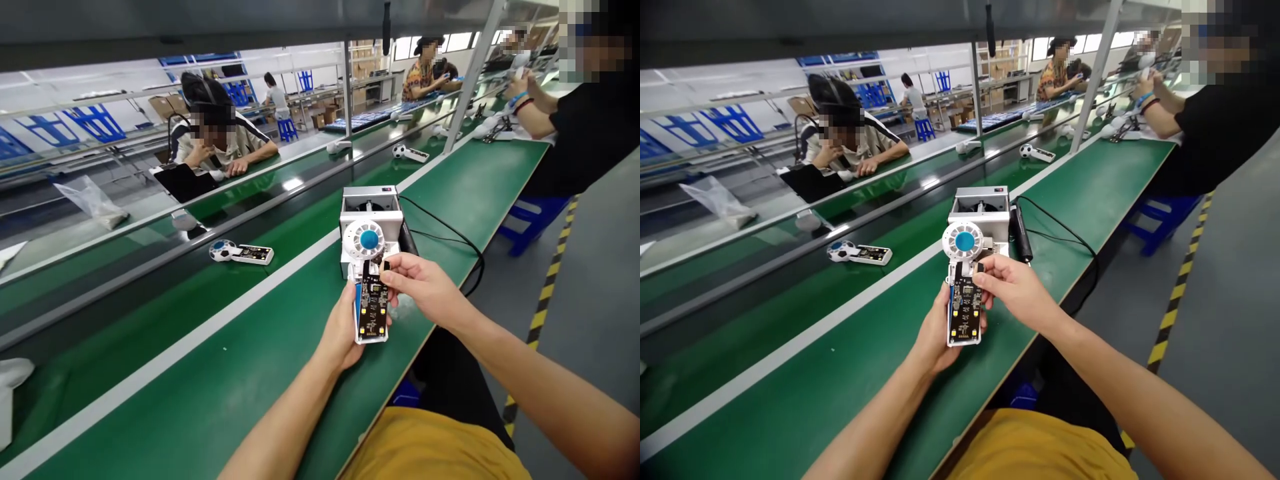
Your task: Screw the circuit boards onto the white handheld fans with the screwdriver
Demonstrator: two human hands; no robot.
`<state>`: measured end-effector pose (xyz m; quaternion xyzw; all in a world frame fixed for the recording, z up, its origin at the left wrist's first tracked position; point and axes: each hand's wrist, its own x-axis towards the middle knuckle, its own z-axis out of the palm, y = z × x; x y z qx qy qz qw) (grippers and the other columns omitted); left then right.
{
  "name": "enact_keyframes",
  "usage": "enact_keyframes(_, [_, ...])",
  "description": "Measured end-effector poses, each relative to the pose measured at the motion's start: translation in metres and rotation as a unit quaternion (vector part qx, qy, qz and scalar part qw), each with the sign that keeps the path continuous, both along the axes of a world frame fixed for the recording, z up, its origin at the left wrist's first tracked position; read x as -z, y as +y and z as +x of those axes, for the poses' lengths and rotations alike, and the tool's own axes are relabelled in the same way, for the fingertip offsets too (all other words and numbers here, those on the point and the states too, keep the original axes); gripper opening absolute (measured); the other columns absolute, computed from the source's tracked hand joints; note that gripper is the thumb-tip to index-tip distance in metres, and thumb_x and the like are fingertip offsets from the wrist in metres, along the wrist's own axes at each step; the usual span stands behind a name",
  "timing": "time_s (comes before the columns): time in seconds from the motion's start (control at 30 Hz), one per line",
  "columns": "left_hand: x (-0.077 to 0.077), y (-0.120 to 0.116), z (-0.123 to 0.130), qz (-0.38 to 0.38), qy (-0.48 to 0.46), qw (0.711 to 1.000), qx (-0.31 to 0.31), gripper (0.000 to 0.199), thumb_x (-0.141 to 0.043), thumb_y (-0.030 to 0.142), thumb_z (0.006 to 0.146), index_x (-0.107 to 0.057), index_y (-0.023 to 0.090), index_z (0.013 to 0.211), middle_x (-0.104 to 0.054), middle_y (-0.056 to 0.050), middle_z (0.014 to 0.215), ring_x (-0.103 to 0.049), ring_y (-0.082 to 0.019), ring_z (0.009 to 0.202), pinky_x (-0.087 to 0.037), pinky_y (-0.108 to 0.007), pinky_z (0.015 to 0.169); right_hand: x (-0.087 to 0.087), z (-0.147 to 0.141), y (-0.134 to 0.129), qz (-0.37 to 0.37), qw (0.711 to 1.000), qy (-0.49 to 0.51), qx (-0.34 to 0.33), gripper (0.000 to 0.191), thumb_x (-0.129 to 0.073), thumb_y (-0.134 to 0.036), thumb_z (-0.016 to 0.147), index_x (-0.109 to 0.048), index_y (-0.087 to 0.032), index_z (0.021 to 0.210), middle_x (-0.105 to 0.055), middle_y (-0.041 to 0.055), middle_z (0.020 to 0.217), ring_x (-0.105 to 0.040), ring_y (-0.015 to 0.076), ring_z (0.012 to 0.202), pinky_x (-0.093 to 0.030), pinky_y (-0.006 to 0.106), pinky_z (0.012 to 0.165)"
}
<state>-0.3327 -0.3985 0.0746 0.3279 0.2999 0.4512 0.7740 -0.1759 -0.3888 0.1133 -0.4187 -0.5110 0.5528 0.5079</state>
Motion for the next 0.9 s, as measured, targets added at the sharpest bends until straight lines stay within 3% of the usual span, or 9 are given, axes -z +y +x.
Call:
enact_keyframes(0.33, [0.004, 0.0, 0.0, -0.013, 0.012, 1.0, -0.008, 0.055, -0.061, 0.067, 0.089, -0.064, 0.013, 0.101, -0.071, -0.005, 0.077, -0.065, -0.015, 0.055, -0.051, -0.024, 0.052, 0.005, 0.0, -0.003, 0.026, 0.997, -0.06, -0.04, 0.028, -0.073, -0.046, 0.087, -0.064, -0.02, 0.082, -0.062, -0.0019, 0.064, -0.059, 0.0128, 0.055, -0.052, 0.026, 0.053])
enact_keyframes(0.53, [0.009, -0.005, -0.002, -0.021, 0.036, 0.998, -0.038, 0.061, -0.064, 0.073, 0.084, -0.06, 0.015, 0.102, -0.066, -0.001, 0.064, -0.062, -0.015, 0.049, -0.049, -0.024, 0.046, 0.016, -0.001, -0.019, 0.046, 0.992, -0.101, -0.06, 0.018, -0.062, -0.039, 0.097, -0.061, -0.023, 0.09, -0.059, -0.0006, 0.082, -0.066, 0.0146, 0.063, -0.056, 0.03, 0.061])
enact_keyframes(0.63, [0.015, -0.007, -0.006, 0.03, 0.024, 0.999, -0.023, 0.075, -0.071, 0.077, 0.074, -0.055, 0.017, 0.116, -0.068, -0.002, 0.08, -0.062, -0.014, 0.051, -0.048, -0.023, 0.046, 0.02, 0.001, -0.023, 0.104, 0.982, -0.155, -0.031, 0.018, -0.062, -0.038, 0.097, -0.062, -0.022, 0.087, -0.055, 0.0028, 0.093, -0.064, 0.0164, 0.077, -0.055, 0.03, 0.067])
enact_keyframes(0.77, [0.017, -0.009, -0.013, 0.104, 0.052, 0.993, 0.02, 0.078, -0.089, 0.049, 0.07, -0.049, 0.024, 0.132, -0.066, -0.001, 0.093, -0.063, -0.013, 0.061, -0.051, -0.024, 0.056, 0.025, 0.005, -0.026, 0.152, 0.968, -0.198, -0.006, 0.018, -0.063, -0.037, 0.097, -0.063, -0.023, 0.085, -0.054, 0.0026, 0.089, -0.058, 0.0164, 0.078, -0.051, 0.028, 0.067])
enact_keyframes(0.83, [0.014, -0.011, -0.016, 0.121, 0.063, 0.99, 0.044, 0.076, -0.088, 0.044, 0.072, -0.049, 0.025, 0.134, -0.067, -0.003, 0.096, -0.065, -0.015, 0.068, -0.053, -0.026, 0.062, 0.03, 0.008, -0.027, 0.178, 0.967, -0.181, -0.008, 0.018, -0.066, -0.044, 0.095, -0.066, -0.026, 0.097, -0.055, 0.0025, 0.09, -0.057, 0.0164, 0.076, -0.052, 0.029, 0.067])
enact_keyframes(0.9, [0.012, -0.014, -0.017, 0.138, 0.074, 0.986, 0.052, 0.077, -0.087, 0.049, 0.072, -0.051, 0.025, 0.135, -0.068, -0.008, 0.108, -0.068, -0.022, 0.082, -0.055, -0.031, 0.068, 0.035, 0.012, -0.027, 0.227, 0.958, -0.172, -0.024, 0.034, -0.066, -0.053, 0.093, -0.065, -0.031, 0.118, -0.057, 0.0042, 0.096, -0.059, 0.0186, 0.08, -0.055, 0.032, 0.072])
